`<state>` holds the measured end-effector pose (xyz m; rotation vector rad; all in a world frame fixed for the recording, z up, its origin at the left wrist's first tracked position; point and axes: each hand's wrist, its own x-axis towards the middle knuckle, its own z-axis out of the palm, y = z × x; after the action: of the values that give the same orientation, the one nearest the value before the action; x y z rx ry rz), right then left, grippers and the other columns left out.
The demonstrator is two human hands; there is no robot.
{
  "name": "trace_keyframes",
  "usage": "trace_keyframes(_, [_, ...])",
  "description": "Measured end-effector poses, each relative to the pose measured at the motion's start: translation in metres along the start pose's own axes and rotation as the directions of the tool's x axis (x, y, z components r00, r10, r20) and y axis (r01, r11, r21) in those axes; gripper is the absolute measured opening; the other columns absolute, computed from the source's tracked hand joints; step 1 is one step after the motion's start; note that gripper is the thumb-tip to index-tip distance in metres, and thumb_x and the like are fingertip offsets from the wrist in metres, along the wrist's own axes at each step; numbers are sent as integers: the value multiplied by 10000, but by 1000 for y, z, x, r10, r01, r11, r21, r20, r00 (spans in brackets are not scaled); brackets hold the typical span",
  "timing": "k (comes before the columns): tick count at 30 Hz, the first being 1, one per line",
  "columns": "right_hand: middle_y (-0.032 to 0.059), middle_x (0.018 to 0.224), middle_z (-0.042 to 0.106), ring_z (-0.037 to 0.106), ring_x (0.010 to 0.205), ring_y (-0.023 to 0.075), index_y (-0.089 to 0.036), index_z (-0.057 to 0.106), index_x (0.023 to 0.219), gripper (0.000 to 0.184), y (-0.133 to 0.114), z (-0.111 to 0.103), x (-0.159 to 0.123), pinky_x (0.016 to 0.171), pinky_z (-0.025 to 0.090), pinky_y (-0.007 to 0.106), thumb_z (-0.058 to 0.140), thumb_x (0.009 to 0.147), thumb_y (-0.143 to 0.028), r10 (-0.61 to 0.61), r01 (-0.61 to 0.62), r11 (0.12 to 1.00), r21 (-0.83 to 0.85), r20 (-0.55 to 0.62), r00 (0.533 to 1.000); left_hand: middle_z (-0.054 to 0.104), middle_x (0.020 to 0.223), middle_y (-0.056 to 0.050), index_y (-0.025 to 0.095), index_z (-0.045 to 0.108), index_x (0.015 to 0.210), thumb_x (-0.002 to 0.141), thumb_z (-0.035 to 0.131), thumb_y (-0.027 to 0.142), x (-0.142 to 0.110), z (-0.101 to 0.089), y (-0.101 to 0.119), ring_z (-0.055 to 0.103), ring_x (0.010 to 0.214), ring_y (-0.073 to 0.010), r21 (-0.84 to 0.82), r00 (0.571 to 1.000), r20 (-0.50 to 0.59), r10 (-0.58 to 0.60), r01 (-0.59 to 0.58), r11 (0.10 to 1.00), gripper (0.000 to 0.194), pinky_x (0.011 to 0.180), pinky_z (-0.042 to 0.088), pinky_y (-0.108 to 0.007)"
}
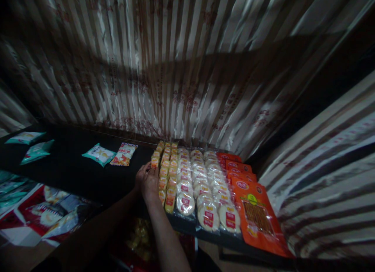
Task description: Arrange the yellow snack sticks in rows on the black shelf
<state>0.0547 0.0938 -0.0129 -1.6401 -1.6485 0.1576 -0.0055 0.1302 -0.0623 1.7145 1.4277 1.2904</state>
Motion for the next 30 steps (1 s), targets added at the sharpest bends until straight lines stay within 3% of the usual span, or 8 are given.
trace_keyframes(5, [170,999,659,609,956,274,-118,619,1141,421,0,0,1,848,463,407,374,799,-103,42,-42,999,14,27,999,648,1071,-53,217,608,1125,833,483,215,2,4,-5,598,997,-175,30,1000,-10,29,-29,999,317,938,480,-322])
trace_keyframes(10, [171,1045,645,595,1013,250,-105,627,1106,393,7,8,-1,887,468,394,332,853,-169,49,-47,997,60,-31,998,636,1097,-75,199,620,1090,847,441,219,6,9,-16,581,1051,-187,73,999,-44,31,-28,997,302,990,450,-357])
trace_keyframes(17, [191,1179,605,509,1179,239,-81,579,1184,425,10,11,-3,995,412,411,306,877,-190,66,-64,994,86,-18,998,491,1347,-144,122,477,1277,888,367,306,16,8,-15,424,1282,-215,77,998,-58,-15,19,997,444,1097,327,-395])
trace_keyframes(20, [197,1263,558,451,1248,235,-67,535,1248,451,7,0,-2,1038,374,418,293,890,-196,36,-36,997,73,1,999,365,1451,-145,125,350,1377,902,355,389,22,8,-6,342,1342,-205,17,1000,-17,-10,10,1000,544,1112,296,-364])
trace_keyframes(23, [205,1338,492,383,1305,240,-35,500,1280,468,5,-17,1,1065,339,418,300,906,-231,7,-7,1000,-10,-1,1000,317,1473,-157,100,266,1419,913,317,428,30,8,2,330,1349,-204,-35,995,55,-82,84,996,604,1112,283,-367])
trace_keyframes(27, [206,1374,453,298,1351,263,-17,490,1286,474,11,-40,8,1073,298,456,301,917,-248,-63,54,982,-183,-41,997,345,1461,-123,143,281,1421,912,305,473,43,10,10,326,1349,-195,-88,983,85,-166,173,981,606,1115,265,-376])
trace_keyframes(30, [208,1401,418,254,1368,279,-36,470,1312,473,21,-50,15,1064,283,479,313,918,-247,-83,63,955,-290,-59,995,365,1452,-104,160,334,1398,918,310,441,50,16,13,344,1340,-185,-104,982,76,-170,178,979,557,1120,259,-365])
